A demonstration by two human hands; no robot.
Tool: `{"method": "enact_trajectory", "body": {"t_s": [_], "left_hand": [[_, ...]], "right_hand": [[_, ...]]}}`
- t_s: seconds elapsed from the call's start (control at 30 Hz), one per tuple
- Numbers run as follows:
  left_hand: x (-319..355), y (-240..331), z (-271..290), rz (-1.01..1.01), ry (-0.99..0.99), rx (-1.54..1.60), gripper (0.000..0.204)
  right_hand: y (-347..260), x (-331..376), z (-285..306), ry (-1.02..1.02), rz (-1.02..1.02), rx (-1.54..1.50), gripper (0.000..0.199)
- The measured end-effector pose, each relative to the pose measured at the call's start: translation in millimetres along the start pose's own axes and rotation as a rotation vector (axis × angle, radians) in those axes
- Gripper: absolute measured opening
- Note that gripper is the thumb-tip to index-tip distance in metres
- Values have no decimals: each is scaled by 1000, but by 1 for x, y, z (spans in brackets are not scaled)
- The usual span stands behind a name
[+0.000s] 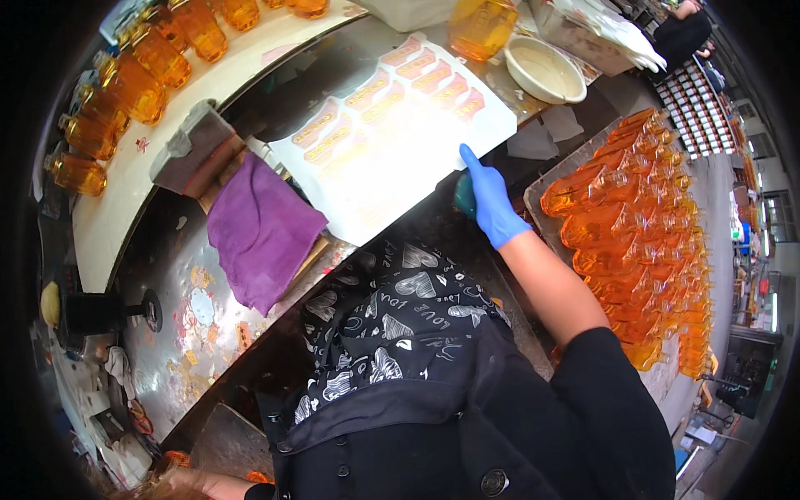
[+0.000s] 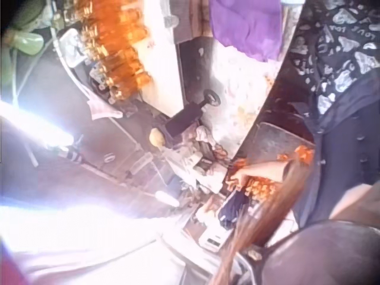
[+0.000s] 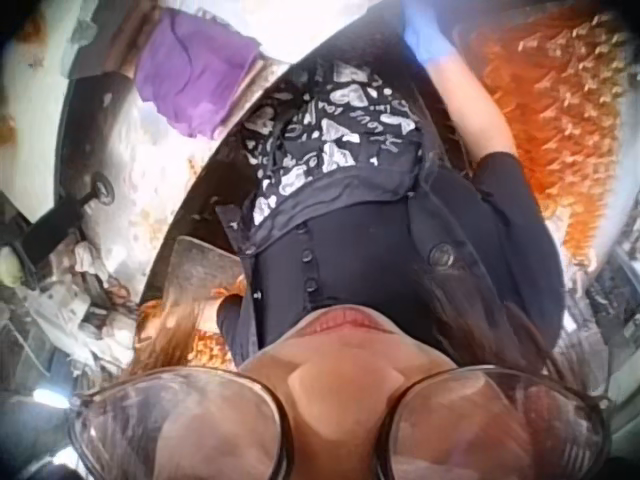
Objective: The person applies adhesive labels to the sides of amber-colored plastic bottles filled with liquid. They pick up a bottle, peel a label from a sheet, and smooth it onto the bottle surface using a green tool. The labeled bottles are then placed on a nearby tray.
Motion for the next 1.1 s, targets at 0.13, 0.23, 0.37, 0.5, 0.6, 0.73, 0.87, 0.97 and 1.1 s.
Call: {"method": "enact_trajectory", "body": {"t_s": [0.13,0.23,0.37,0.5,0.6,0.73,0.87,0.97,1.1], "left_hand": [[-11,73,18,-96,-62,161,65],[-14,135,27,-163,-144,320,63],[12,216,22,-208,-353,585,62],[71,282,-5,4,-651,869,45],[163,350,-28,341,-1035,973,45],[253,386,-73,396,-1378,978,46],[326,423,-87,430,-1610,1002,44],[363,442,-102,461,-1721,964,43],[400,454,-119,435,-1846,893,42]], "right_hand": [[-2,-32,-5,57,140,-20,42],[2,-36,13,-29,129,-17,36],[-22,-27,14,-90,255,-3,33],[-80,18,5,173,748,785,24],[-99,57,-11,58,1256,699,19],[-62,45,-11,-74,1148,908,24],[-44,32,15,-80,1124,474,18],[-12,-28,27,-59,248,203,34],[0,-55,10,-85,194,166,47]]}}
Point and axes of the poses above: each hand's wrist, its own x-axis away from the middle knuckle, its own z-axis out of the back of the hand, y = z × x, the point moved 9 cm from there along -x, towards the middle knuckle
